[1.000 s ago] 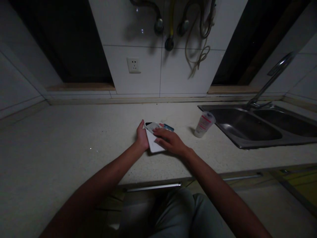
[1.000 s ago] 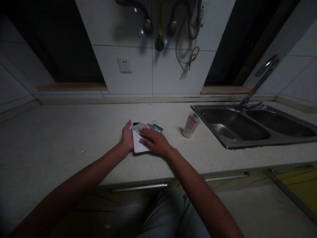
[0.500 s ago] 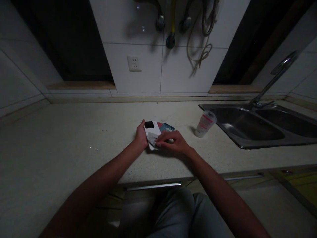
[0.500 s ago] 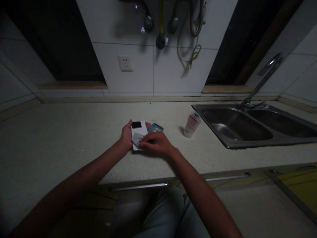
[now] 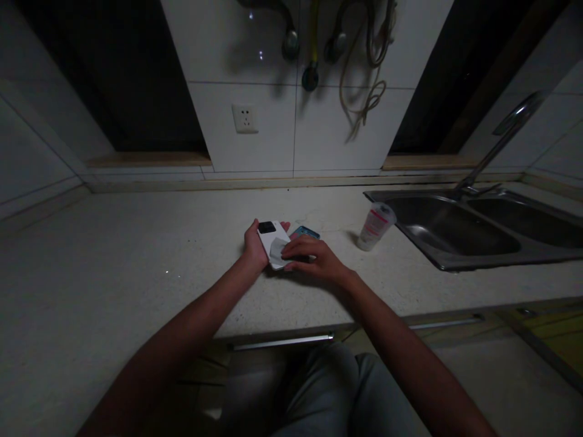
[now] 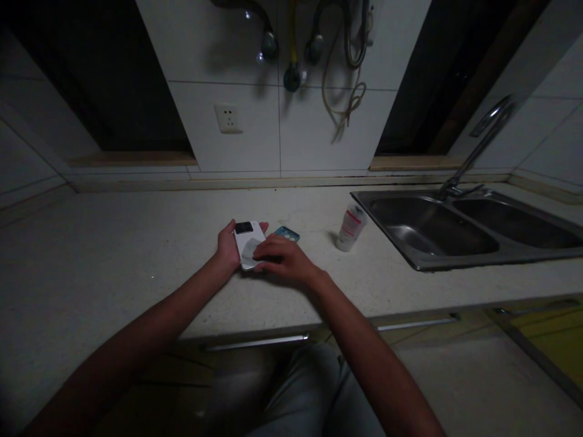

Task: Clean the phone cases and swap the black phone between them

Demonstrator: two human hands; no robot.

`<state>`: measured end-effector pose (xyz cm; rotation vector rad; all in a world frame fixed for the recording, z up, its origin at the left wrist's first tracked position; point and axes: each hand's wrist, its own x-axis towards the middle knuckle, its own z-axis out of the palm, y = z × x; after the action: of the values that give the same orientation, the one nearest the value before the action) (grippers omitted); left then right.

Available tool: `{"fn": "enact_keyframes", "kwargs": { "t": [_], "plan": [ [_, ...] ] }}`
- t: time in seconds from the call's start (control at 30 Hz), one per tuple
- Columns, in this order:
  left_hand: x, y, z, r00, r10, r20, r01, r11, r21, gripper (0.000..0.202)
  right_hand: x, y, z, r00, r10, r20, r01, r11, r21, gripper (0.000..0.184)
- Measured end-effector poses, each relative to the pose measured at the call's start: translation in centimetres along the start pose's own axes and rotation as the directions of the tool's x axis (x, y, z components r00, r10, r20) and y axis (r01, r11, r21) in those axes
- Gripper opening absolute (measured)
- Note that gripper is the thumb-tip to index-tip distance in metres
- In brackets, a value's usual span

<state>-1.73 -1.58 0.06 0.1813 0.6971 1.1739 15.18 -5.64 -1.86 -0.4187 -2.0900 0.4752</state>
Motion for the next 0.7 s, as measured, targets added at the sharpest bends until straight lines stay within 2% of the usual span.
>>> {"fn": "enact_keyframes", "kwargs": {
  "t": [0.13, 0.33, 0.47, 0.7],
  "plan": [
    [0.4, -0.6, -0.2, 1.000, 0.002, -0.013, -0.002, 1.000, 0.013, 0.063, -0.1, 0.1, 1.0, 0.997, -0.072, 0.022, 0.073, 0.996, -0.058, 0.015],
    [1.4, -1.3, -0.8, 1.000, 0.007, -0.007, -0.006, 0.997, 0.077, 0.069, 0.0, -0.3, 2.3, 0.991, -0.126, 0.049, 0.130, 0.987, -0.094, 0.018],
    [1.0, -0.8, -0.4, 0.999, 0.032, -0.022, -0.031, 0.998, 0.051, 0.068, 0.0, 0.2, 1.7, 0.996, -0.083, 0.033, 0.086, 0.992, -0.096, 0.019],
    [0.2, 0.3, -0.1, 0.999, 0.049, 0.009, -0.049, 0.999, 0.000, 0.064, -0.5, 1.0, -0.5, 0.993, 0.102, -0.052, -0.107, 0.990, -0.095, 0.018]
  ]
}}
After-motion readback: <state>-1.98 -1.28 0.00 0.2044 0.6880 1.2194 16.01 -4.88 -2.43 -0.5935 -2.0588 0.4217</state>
